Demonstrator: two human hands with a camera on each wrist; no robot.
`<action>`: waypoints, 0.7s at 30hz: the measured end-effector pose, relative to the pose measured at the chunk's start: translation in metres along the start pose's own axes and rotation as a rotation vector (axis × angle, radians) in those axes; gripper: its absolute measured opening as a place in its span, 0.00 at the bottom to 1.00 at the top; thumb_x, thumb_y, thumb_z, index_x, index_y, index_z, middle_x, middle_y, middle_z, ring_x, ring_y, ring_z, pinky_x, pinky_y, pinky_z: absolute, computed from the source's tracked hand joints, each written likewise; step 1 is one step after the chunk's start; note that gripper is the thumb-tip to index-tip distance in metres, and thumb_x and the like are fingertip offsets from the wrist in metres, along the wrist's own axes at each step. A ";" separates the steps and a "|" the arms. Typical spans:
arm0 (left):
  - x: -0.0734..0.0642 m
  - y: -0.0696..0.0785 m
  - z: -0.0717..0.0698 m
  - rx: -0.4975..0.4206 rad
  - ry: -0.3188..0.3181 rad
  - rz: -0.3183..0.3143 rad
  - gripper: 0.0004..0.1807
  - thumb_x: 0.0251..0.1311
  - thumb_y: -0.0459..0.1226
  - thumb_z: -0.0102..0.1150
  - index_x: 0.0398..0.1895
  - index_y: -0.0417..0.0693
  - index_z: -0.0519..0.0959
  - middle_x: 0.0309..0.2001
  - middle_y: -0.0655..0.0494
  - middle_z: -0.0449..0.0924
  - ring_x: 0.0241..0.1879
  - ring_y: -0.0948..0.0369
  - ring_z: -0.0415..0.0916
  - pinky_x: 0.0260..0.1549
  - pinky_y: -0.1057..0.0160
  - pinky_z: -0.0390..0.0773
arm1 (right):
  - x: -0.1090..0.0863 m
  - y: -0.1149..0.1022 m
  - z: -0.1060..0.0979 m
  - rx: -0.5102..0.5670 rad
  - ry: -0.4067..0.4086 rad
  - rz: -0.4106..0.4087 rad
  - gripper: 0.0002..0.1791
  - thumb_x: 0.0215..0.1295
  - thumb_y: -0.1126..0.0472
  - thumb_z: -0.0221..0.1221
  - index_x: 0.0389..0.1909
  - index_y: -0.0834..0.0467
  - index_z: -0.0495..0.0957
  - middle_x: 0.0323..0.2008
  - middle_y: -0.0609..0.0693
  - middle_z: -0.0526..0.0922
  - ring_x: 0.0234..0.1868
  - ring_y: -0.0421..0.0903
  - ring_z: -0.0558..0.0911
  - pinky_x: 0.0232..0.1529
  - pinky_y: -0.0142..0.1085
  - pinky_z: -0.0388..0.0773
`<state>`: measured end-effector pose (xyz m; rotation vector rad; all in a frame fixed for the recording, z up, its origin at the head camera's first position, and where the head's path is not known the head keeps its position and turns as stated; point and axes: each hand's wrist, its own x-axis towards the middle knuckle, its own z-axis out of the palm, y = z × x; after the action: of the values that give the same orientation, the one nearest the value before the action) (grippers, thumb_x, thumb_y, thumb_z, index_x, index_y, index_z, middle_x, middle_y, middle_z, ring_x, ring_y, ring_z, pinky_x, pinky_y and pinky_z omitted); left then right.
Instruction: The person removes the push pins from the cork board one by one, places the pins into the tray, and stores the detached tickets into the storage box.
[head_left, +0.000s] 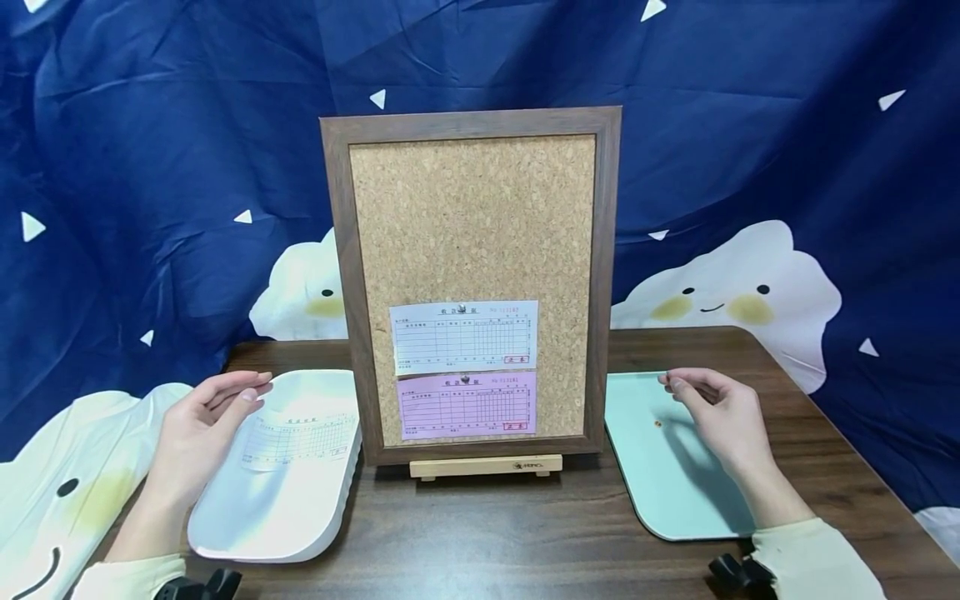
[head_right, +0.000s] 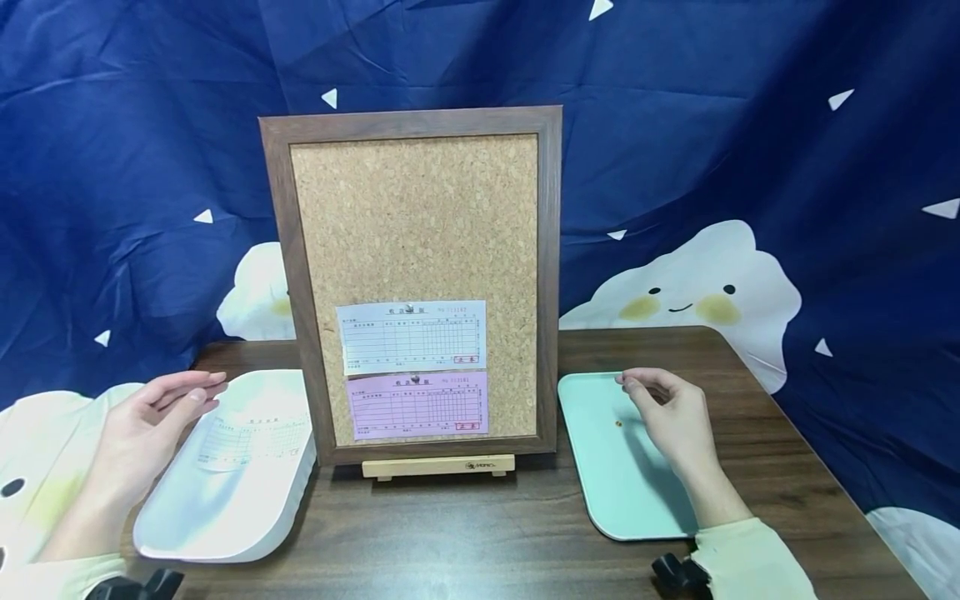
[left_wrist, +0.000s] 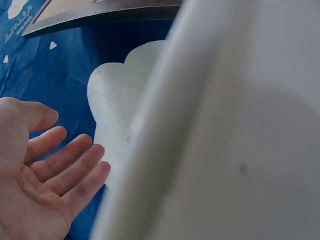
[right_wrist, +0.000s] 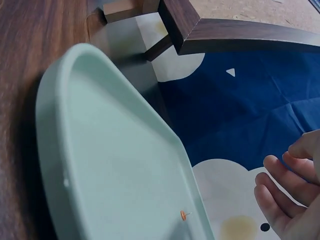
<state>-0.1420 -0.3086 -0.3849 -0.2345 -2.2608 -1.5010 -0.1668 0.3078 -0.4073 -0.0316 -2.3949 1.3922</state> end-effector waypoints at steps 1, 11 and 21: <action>0.000 0.000 0.001 -0.011 -0.006 0.004 0.15 0.77 0.27 0.59 0.61 0.27 0.78 0.53 0.71 0.89 0.52 0.74 0.87 0.50 0.77 0.83 | 0.000 -0.001 0.001 0.001 0.000 -0.008 0.17 0.80 0.58 0.61 0.55 0.69 0.85 0.39 0.24 0.88 0.41 0.20 0.85 0.43 0.18 0.81; 0.001 0.002 0.006 0.074 -0.049 0.029 0.16 0.80 0.30 0.57 0.64 0.30 0.77 0.54 0.81 0.85 0.52 0.78 0.86 0.50 0.78 0.83 | -0.004 -0.014 0.005 0.014 0.001 -0.048 0.17 0.80 0.57 0.62 0.55 0.68 0.86 0.40 0.25 0.89 0.43 0.20 0.85 0.46 0.16 0.80; 0.002 0.002 0.011 0.025 -0.084 0.053 0.16 0.80 0.29 0.55 0.64 0.28 0.77 0.55 0.77 0.86 0.54 0.75 0.86 0.50 0.75 0.84 | -0.003 -0.016 0.009 -0.032 0.042 -0.114 0.12 0.78 0.62 0.64 0.53 0.64 0.88 0.39 0.20 0.86 0.42 0.18 0.82 0.43 0.15 0.77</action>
<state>-0.1460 -0.2975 -0.3856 -0.3532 -2.3181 -1.4609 -0.1646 0.2912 -0.3986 0.0655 -2.3462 1.2888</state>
